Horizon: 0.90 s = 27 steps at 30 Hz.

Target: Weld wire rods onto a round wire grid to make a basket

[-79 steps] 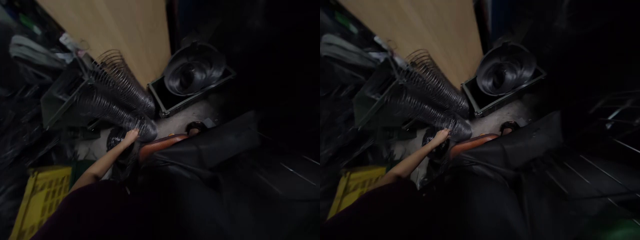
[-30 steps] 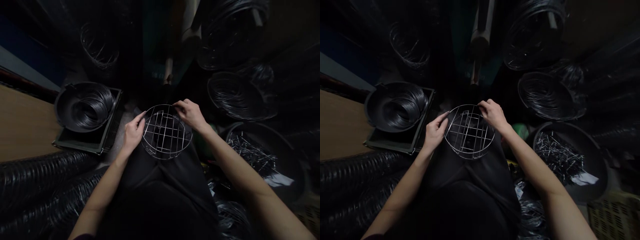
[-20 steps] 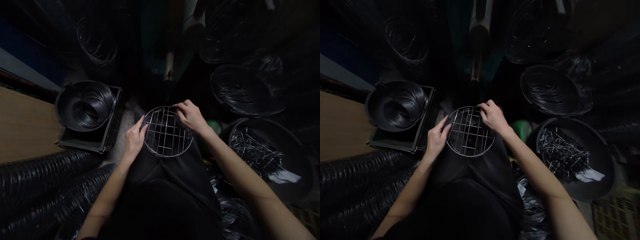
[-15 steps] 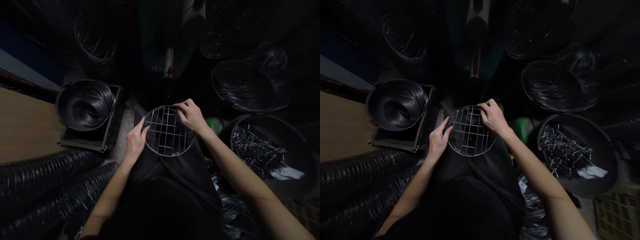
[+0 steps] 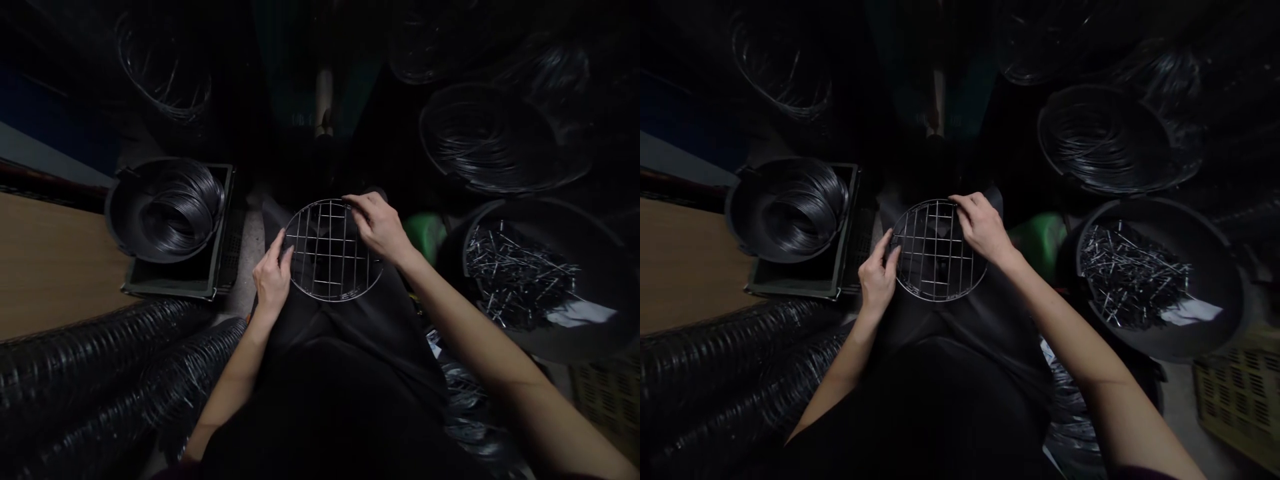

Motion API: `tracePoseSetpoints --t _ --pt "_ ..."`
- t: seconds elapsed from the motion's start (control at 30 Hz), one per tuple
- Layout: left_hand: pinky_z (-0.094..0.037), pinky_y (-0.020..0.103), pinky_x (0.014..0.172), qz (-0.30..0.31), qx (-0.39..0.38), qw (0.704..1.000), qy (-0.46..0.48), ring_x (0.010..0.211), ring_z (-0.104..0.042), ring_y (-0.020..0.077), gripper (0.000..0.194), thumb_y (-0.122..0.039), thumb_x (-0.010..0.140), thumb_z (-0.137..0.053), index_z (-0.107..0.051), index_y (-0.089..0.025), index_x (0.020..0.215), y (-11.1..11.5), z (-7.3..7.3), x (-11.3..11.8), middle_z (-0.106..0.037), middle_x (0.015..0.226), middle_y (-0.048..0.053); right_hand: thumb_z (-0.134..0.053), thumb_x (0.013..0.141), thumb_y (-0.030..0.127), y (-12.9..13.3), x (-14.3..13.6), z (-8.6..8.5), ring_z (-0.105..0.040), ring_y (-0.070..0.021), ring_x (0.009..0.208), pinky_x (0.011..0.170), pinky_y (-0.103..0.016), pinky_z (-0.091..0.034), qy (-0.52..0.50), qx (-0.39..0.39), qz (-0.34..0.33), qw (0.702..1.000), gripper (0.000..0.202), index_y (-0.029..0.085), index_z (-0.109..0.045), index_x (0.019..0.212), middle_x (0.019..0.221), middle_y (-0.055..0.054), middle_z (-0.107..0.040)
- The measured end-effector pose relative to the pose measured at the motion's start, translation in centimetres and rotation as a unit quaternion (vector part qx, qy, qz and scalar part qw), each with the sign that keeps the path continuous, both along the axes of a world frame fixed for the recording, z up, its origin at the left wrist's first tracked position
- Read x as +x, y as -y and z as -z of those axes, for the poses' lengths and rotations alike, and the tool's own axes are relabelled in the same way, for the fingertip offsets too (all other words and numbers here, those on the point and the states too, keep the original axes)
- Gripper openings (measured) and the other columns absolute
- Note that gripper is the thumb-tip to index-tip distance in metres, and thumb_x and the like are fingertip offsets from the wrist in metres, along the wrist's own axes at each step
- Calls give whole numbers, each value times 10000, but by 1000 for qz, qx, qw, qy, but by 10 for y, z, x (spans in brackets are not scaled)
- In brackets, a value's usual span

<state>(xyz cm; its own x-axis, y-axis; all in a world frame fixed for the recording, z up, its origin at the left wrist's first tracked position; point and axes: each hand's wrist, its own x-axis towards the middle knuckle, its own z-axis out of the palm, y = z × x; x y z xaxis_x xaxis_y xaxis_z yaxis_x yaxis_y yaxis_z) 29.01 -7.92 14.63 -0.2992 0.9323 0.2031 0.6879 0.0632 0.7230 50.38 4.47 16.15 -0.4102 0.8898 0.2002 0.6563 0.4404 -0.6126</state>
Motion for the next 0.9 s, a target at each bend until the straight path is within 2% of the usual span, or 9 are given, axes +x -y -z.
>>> tracePoseSetpoints --t 0.1,0.23,0.37,0.47,0.53,0.63,0.7,0.8,0.9 --pt "-580 365 958 4 -1 1000 1 1110 -700 226 387 -303 973 -537 -594 -150 1323 1 0 1 -660 1310 117 -436 953 313 17 5 -2 -582 -263 1127 1010 -459 -483 17 15 41 999 391 215 -612 1288 1179 -138 -610" --pt "-562 361 987 2 -11 1000 -7 1136 -687 227 410 -349 983 -519 -586 -159 1341 0 1 0 -646 1333 113 -442 959 368 65 9 -4 -421 -336 1358 1103 -597 -371 59 34 100 993 459 309 -513 1408 1450 -121 -470" --pt "-531 373 1039 6 -15 1000 -17 1186 -660 244 433 -367 977 -535 -580 -164 1358 0 7 -2 -656 1318 119 -401 961 320 108 2 13 -236 -375 1478 1117 -657 -327 86 33 119 989 508 385 -434 1464 1560 -67 -345" --pt "-533 353 1037 13 -16 999 -31 1155 -677 232 435 -369 976 -537 -578 -182 1367 -1 11 -4 -668 1302 110 -380 961 290 118 -3 29 -162 -367 1507 1129 -657 -326 103 28 136 985 542 419 -387 1487 1561 -30 -347" --pt "-550 338 1010 10 -20 999 -37 1105 -700 222 434 -358 978 -530 -575 -183 1373 -2 10 -5 -665 1305 112 -362 972 283 116 -2 29 -147 -341 1516 1144 -637 -327 98 27 125 987 554 426 -346 1507 1548 -17 -369" --pt "-579 336 963 12 -26 999 -14 1066 -714 217 414 -340 970 -544 -593 -188 1352 -6 3 -9 -669 1298 100 -351 993 296 102 6 12 -244 -300 1491 1139 -593 -363 52 38 95 993 557 401 -284 1536 1534 -46 -390" --pt "-588 345 954 18 -26 999 9 1061 -715 217 395 -330 961 -561 -614 -188 1325 -8 -3 -11 -686 1272 88 -380 994 334 90 14 -3 -374 -300 1420 1092 -567 -421 17 41 141 989 532 354 -332 1524 1482 -99 -441" --pt "-587 359 961 10 -31 999 23 1059 -714 213 401 -339 962 -560 -607 -193 1332 -10 -9 -11 -681 1281 81 -437 977 410 75 27 -17 -594 -288 1136 947 -505 -523 -15 -10 194 981 422 304 -554 1368 1202 -119 -613" --pt "-599 347 918 6 -42 999 31 1011 -723 197 412 -358 965 -550 -596 -203 1344 -10 -10 -10 -678 1289 78 -478 955 460 75 35 -18 -631 -232 832 808 -441 -560 -23 -87 190 978 399 286 -624 1283 991 -83 -645"
